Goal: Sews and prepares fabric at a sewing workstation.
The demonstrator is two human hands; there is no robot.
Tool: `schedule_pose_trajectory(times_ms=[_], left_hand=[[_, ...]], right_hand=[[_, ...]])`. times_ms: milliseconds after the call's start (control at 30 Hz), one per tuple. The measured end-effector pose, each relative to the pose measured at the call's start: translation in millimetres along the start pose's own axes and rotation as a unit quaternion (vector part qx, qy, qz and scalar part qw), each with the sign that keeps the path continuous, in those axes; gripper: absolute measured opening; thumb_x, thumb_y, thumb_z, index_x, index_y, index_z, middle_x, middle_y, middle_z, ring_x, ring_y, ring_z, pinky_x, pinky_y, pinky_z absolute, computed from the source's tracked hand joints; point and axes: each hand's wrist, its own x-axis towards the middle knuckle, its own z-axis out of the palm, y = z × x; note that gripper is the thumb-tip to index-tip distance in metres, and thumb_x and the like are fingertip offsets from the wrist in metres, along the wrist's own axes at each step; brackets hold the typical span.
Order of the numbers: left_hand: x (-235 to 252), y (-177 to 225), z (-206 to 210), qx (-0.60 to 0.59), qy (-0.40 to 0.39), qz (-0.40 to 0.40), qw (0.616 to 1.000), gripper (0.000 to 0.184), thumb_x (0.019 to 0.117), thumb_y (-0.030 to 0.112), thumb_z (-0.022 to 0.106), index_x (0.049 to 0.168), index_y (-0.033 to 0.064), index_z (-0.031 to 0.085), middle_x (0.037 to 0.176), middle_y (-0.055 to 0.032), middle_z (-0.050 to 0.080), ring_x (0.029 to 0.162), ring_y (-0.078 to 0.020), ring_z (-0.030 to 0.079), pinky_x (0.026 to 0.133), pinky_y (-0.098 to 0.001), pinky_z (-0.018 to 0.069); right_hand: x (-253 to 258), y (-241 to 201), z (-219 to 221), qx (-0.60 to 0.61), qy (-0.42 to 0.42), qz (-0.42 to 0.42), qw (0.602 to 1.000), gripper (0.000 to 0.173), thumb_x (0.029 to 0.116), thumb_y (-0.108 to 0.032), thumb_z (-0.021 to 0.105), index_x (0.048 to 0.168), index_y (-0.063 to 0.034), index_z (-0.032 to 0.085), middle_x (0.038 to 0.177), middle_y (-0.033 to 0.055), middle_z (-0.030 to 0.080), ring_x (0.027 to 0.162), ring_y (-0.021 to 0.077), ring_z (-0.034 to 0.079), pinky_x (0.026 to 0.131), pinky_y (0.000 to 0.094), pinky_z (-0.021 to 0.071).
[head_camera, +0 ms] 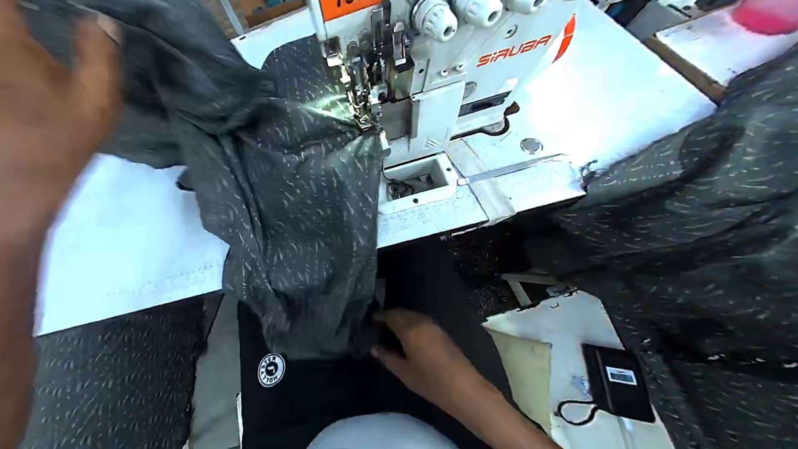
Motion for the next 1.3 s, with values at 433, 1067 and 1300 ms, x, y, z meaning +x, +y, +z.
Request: schedule_pose_trajectory(times_ms=[433, 1067, 1300], left_hand=[[-188, 48, 64, -0.085, -0.113, -0.199, 0.97, 0.059, 0.0972, 0.043, 0.06, 0.139, 0.0021, 0.055, 0.115, -0.0171, 0.064, 0.069, -0.0252, 0.06, 0.061, -0.05, 0.051], [-180, 64, 61, -0.033, -0.096, -0.122, 0.987, 0.033, 0.0971, 0.031, 0.052, 0.095, 0.0048, 0.071, 0.093, -0.0119, 0.067, 0.073, -0.0269, 0.065, 0.06, -0.0502, 0.0538], [-193, 67, 59, -0.1, -0.016, -0.17, 0.98, 0.025, 0.0946, 0.022, 0.057, 0.088, 0.0028, 0.071, 0.107, -0.0128, 0.065, 0.08, -0.0121, 0.063, 0.063, -0.0271, 0.0531]], right_hand=[[116, -65, -189, -0.149, 0.305, -0.291, 0.894, 0.017, 0.1017, -0.018, 0.063, 0.113, -0.0151, 0.076, 0.105, 0.0092, 0.066, 0.085, 0.0222, 0.067, 0.067, 0.0399, 0.0568], [66, -34, -118, 0.272, 0.28, -0.082, 0.917, 0.009, 0.0978, -0.018, 0.069, 0.098, -0.0108, 0.073, 0.078, -0.0014, 0.071, 0.055, 0.0088, 0.06, 0.046, 0.0238, 0.0503], [84, -32, -109, 0.041, 0.352, -0.103, 0.929, 0.015, 0.0976, -0.025, 0.068, 0.102, -0.0135, 0.076, 0.091, 0.0008, 0.069, 0.073, 0.0117, 0.064, 0.064, 0.0327, 0.0556]])
